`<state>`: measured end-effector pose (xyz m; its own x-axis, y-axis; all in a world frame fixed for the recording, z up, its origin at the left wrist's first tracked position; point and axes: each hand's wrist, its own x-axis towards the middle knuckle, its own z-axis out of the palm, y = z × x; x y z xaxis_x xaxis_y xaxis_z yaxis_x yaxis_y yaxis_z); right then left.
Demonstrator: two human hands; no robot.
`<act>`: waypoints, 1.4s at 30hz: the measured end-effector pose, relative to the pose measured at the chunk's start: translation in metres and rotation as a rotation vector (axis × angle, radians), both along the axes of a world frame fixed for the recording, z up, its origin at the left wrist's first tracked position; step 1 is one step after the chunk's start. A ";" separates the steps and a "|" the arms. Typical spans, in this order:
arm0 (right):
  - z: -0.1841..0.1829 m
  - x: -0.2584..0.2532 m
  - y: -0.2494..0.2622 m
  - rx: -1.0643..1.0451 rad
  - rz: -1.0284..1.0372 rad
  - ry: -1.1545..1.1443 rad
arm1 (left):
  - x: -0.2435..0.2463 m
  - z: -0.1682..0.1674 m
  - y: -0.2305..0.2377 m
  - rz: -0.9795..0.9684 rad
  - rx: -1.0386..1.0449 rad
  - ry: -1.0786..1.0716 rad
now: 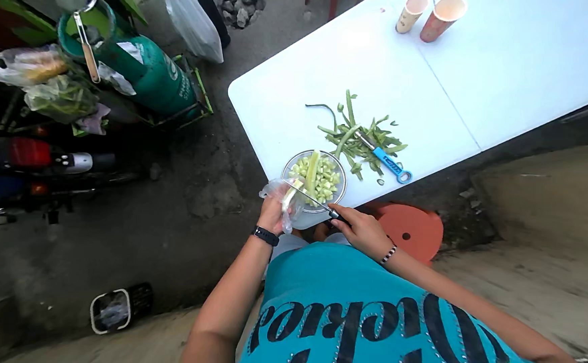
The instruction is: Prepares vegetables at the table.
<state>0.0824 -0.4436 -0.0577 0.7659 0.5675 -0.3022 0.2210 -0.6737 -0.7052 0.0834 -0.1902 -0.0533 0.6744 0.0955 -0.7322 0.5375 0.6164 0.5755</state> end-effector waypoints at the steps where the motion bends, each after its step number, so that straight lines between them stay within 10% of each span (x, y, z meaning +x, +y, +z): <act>1: -0.001 0.000 0.001 -0.021 0.001 0.010 | 0.000 0.001 -0.001 -0.010 -0.004 0.016; 42: 0.000 -0.004 0.004 0.006 -0.068 -0.141 | 0.002 -0.003 -0.003 0.103 0.080 0.041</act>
